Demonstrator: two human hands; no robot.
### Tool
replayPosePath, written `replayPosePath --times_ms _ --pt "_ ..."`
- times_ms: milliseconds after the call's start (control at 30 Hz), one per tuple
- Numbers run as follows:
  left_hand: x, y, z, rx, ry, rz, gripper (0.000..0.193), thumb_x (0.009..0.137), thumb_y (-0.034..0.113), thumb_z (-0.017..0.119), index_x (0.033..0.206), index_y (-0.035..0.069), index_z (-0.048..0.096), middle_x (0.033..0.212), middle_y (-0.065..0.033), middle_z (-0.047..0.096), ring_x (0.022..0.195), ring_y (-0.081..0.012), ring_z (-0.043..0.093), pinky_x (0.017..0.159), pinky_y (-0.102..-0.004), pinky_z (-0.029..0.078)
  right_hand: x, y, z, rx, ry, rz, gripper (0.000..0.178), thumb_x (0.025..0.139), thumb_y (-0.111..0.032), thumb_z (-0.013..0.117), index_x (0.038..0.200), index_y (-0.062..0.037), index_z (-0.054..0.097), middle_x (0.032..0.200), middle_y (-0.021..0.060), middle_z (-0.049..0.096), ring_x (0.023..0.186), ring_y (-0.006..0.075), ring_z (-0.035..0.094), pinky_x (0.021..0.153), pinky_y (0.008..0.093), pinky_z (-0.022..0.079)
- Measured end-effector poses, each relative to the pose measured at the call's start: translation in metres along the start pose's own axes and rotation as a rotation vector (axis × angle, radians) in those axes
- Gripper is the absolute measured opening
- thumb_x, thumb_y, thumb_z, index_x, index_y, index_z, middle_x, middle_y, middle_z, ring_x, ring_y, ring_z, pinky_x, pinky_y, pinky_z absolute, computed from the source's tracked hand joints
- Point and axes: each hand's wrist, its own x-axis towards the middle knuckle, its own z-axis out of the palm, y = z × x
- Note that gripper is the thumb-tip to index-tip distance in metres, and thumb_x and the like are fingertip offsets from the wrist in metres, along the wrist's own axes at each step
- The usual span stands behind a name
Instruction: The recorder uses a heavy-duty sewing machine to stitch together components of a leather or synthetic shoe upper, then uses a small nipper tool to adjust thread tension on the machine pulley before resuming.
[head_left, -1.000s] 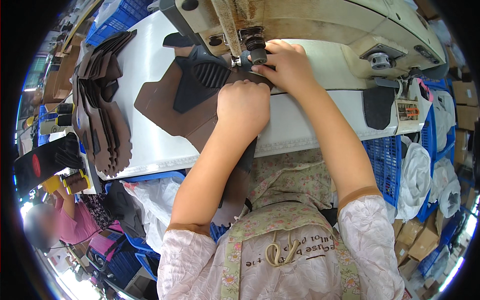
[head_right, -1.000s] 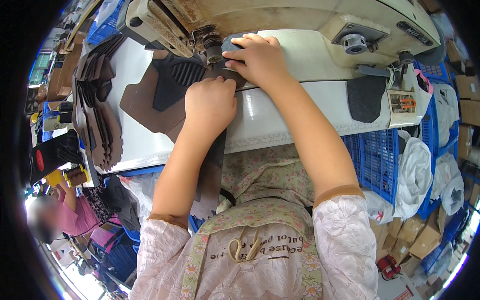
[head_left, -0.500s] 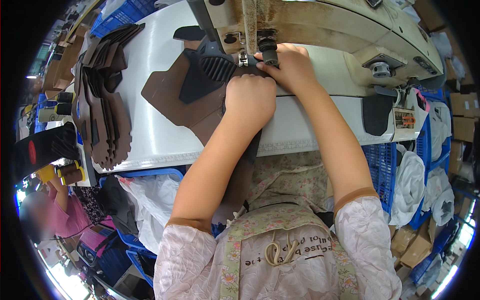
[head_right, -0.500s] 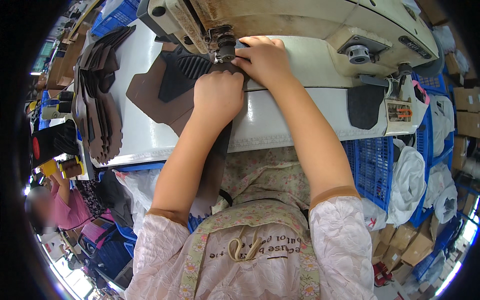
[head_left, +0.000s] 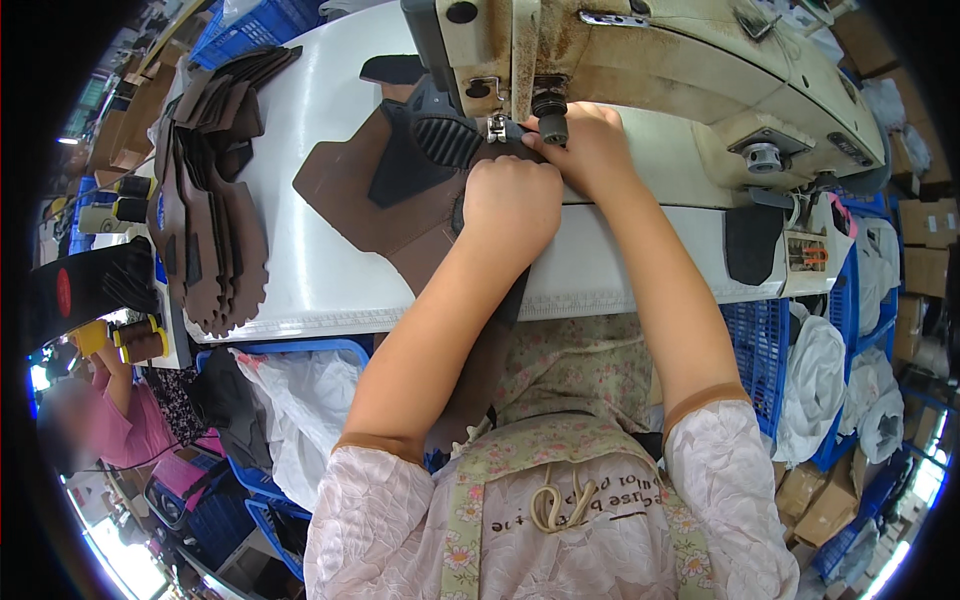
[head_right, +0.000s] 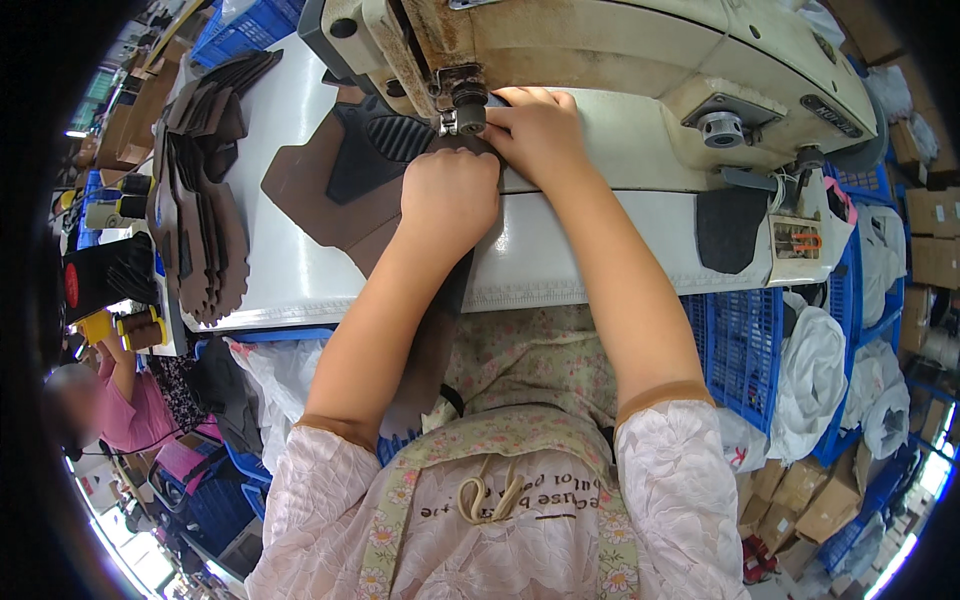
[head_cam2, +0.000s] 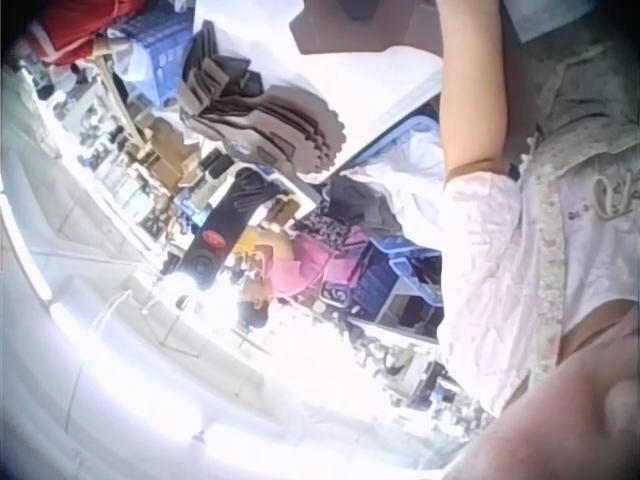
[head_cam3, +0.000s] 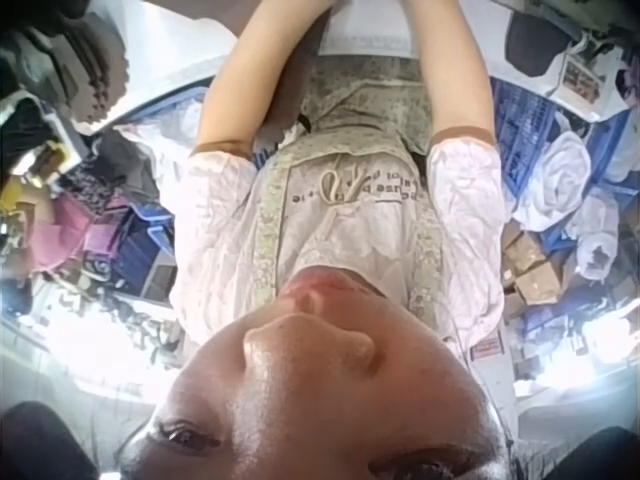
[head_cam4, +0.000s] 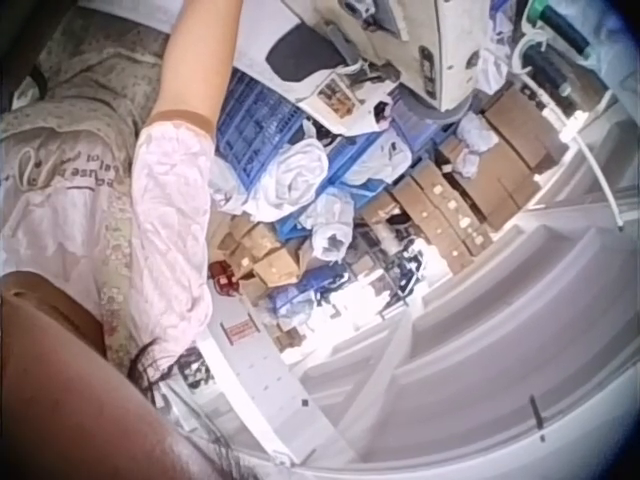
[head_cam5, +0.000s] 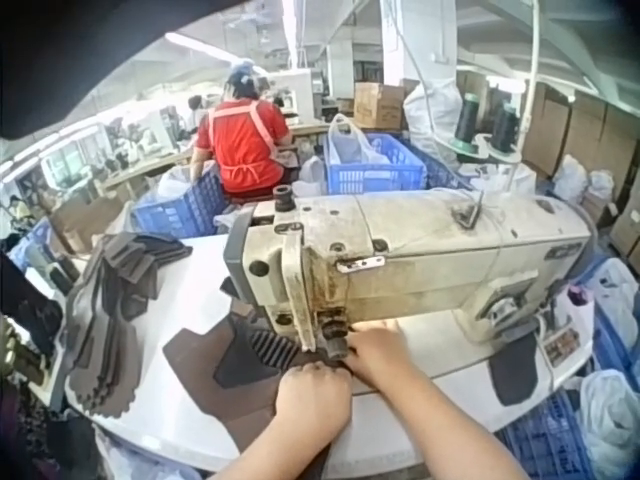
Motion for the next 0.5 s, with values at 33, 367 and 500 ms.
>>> replayPosePath --times_ms 33,367,500 --pt "0.000 0.001 0.001 0.003 -0.005 -0.001 0.009 0.072 0.014 0.059 0.067 0.007 0.064 0.065 -0.0099 0.064 0.063 -0.0248 0.065 0.057 -0.0366 0.051 0.000 0.001 0.001 0.004 -0.004 0.003 0.026 0.082 -0.042 0.068 0.097 -0.0210 0.076 0.087 0.0089 0.067 0.092 0.0283 0.060 0.089 0.0420 0.039" --pt "-0.013 -0.002 -0.013 -0.051 -0.091 -0.056 0.013 0.074 0.016 0.062 0.079 0.006 0.068 0.082 -0.0129 0.069 0.082 -0.0268 0.068 0.070 -0.0367 0.054 0.002 -0.001 0.005 0.047 0.044 -0.014 0.025 0.082 -0.041 0.069 0.095 -0.0210 0.075 0.085 0.0061 0.067 0.092 0.0272 0.060 0.090 0.0427 0.039" --pt "-0.075 -0.018 -0.036 -0.735 0.156 -0.289 0.039 0.077 0.022 0.072 0.112 0.007 0.069 0.123 -0.0207 0.063 0.124 -0.0253 0.056 0.106 -0.0385 0.041 0.000 0.010 0.005 0.023 0.022 -0.006 0.025 0.081 -0.041 0.070 0.096 -0.0211 0.075 0.086 0.0062 0.067 0.092 0.0264 0.060 0.090 0.0419 0.040"
